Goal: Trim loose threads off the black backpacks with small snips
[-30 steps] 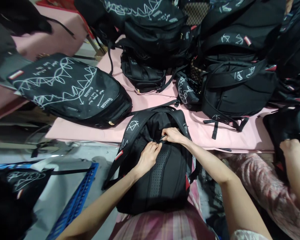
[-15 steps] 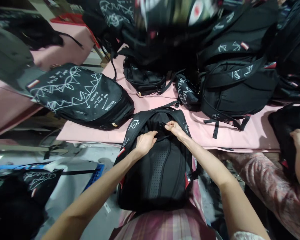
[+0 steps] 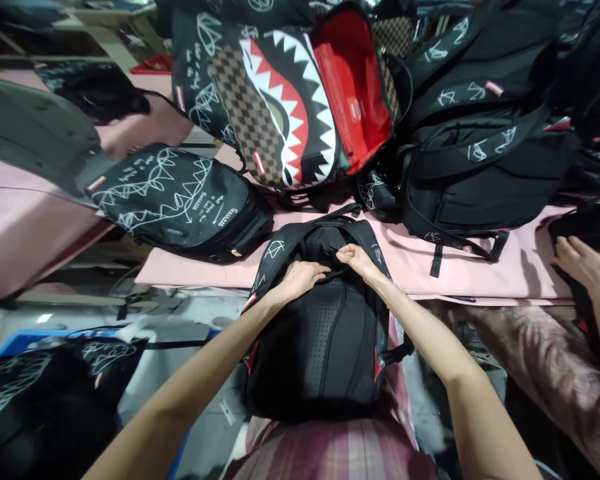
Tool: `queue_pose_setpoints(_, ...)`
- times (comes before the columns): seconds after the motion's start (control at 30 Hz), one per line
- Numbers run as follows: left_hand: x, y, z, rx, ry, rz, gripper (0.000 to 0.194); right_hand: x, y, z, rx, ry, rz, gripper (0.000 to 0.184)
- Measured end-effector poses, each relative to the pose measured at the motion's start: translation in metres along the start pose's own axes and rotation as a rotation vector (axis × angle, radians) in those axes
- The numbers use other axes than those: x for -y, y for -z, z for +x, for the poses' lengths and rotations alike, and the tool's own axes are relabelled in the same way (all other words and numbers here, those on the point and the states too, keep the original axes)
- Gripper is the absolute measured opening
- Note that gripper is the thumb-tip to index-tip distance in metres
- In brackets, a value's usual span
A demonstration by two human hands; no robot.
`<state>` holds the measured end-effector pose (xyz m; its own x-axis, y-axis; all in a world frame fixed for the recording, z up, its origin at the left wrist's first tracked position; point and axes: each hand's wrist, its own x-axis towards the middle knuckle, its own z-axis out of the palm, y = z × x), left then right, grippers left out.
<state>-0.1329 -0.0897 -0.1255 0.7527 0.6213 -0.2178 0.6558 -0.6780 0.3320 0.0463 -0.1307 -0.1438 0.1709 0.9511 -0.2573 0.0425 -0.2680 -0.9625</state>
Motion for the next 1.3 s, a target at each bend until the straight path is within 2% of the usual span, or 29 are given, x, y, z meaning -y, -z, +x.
queue_pose_setpoints(0.27,-0.005,0.005,0.027,0.102,-0.023,-0.045,0.027,0.001,0.005,-0.002,-0.027,0.006,0.020,0.034)
queue_pose_setpoints(0.47,-0.012,0.001,0.044,0.175,-0.046,-0.117,0.027,-0.001,0.012,-0.004,-0.048,0.029,0.016,0.035)
queue_pose_setpoints(0.63,-0.008,-0.004,0.052,0.199,-0.024,-0.200,0.024,-0.001,0.022,-0.010,-0.065,0.041,-0.047,0.026)
queue_pose_setpoints(0.73,0.000,-0.006,0.055,0.214,-0.015,-0.263,0.027,-0.003,0.030,-0.023,-0.113,0.123,-0.276,0.021)
queue_pose_setpoints(0.83,0.004,-0.009,0.059,0.236,-0.022,-0.320,0.030,-0.011,0.035,-0.040,-0.090,0.249,-0.544,0.028)
queue_pose_setpoints(0.9,0.003,-0.011,0.063,0.278,-0.037,-0.346,0.029,-0.021,0.035,-0.049,-0.058,0.325,-0.579,0.025)
queue_pose_setpoints(0.97,-0.001,-0.013,0.065,0.310,-0.041,-0.350,0.025,-0.034,0.032,-0.055,-0.060,0.401,-0.549,0.012)
queue_pose_setpoints(1.03,-0.006,-0.015,0.065,0.302,-0.020,-0.331,0.021,-0.048,0.028,-0.059,-0.085,0.456,-0.492,0.016)
queue_pose_setpoints(1.13,-0.014,-0.019,0.057,0.226,0.010,-0.290,0.015,-0.063,0.024,-0.064,-0.111,0.495,-0.438,0.022)
queue_pose_setpoints(1.3,-0.023,-0.025,0.039,0.087,0.007,-0.262,0.016,-0.072,0.021,-0.070,-0.134,0.536,-0.443,0.026)
